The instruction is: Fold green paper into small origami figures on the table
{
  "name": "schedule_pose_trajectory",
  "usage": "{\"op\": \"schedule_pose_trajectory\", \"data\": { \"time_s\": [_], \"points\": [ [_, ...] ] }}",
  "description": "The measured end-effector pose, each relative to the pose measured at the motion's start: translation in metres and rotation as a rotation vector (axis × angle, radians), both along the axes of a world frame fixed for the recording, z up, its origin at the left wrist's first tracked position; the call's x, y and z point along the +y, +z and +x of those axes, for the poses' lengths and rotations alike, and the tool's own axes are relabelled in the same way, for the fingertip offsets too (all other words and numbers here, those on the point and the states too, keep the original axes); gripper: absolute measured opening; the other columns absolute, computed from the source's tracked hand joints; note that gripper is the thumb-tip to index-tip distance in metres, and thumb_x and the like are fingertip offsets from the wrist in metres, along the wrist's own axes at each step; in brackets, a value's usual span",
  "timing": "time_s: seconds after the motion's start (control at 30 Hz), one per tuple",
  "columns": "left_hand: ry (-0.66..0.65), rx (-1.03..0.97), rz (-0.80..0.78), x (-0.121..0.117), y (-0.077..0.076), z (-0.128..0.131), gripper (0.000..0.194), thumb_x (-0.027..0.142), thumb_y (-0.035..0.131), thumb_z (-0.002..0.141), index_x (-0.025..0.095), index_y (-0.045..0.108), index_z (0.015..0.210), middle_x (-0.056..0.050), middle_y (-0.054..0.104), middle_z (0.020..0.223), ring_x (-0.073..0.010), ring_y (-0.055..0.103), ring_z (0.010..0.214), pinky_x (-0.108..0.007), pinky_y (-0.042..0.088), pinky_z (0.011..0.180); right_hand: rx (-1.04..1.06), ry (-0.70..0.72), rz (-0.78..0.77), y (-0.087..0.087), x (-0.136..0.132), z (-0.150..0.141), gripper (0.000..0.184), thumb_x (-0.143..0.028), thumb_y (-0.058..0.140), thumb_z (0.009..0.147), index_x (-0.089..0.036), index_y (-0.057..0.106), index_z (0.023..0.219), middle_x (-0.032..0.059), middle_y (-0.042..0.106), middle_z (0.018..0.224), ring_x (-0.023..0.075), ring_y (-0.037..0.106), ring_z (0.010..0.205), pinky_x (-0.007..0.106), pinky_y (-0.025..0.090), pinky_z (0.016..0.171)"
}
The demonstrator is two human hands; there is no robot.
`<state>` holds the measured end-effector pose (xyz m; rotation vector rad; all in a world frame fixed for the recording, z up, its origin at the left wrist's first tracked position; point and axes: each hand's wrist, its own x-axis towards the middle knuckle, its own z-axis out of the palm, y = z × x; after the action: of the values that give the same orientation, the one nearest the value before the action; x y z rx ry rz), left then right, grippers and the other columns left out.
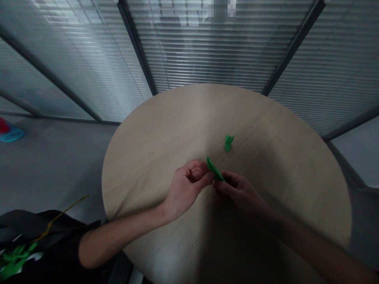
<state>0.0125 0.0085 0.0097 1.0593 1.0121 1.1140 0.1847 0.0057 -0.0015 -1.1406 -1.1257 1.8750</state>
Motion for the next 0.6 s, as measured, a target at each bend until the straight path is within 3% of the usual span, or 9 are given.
{"op": "schedule_pose_trajectory", "data": {
  "time_s": [0.2,0.6],
  "points": [
    [0.011,-0.006,0.007,0.0003,-0.003,-0.0018,0.019,0.023,0.079,0.08,0.015,0.062,0.081,0.001,0.067,0.067,-0.01,0.063,0.06,-0.021,0.054,0.061,0.105,-0.032,-0.14,-0.0024,-0.001,0.0011,0.038,-0.045,0.086,0.072,-0.017,0.068,0.091,-0.0031,0.062,0.075,0.0091,0.059,0.061,0.024,0.054,0.061],
    [0.075,-0.061,-0.023,0.0064,0.0001,-0.0045,0.017,0.024,0.078,0.081,0.015,0.063,0.081,0.001,0.068,0.068,-0.0097,0.064,0.06,-0.022,0.056,0.062,0.154,-0.008,-0.197,-0.0043,-0.0024,0.0003,0.037,-0.04,0.088,0.072,-0.017,0.07,0.094,-0.0023,0.065,0.077,0.0093,0.063,0.061,0.026,0.059,0.064]
  ]
}}
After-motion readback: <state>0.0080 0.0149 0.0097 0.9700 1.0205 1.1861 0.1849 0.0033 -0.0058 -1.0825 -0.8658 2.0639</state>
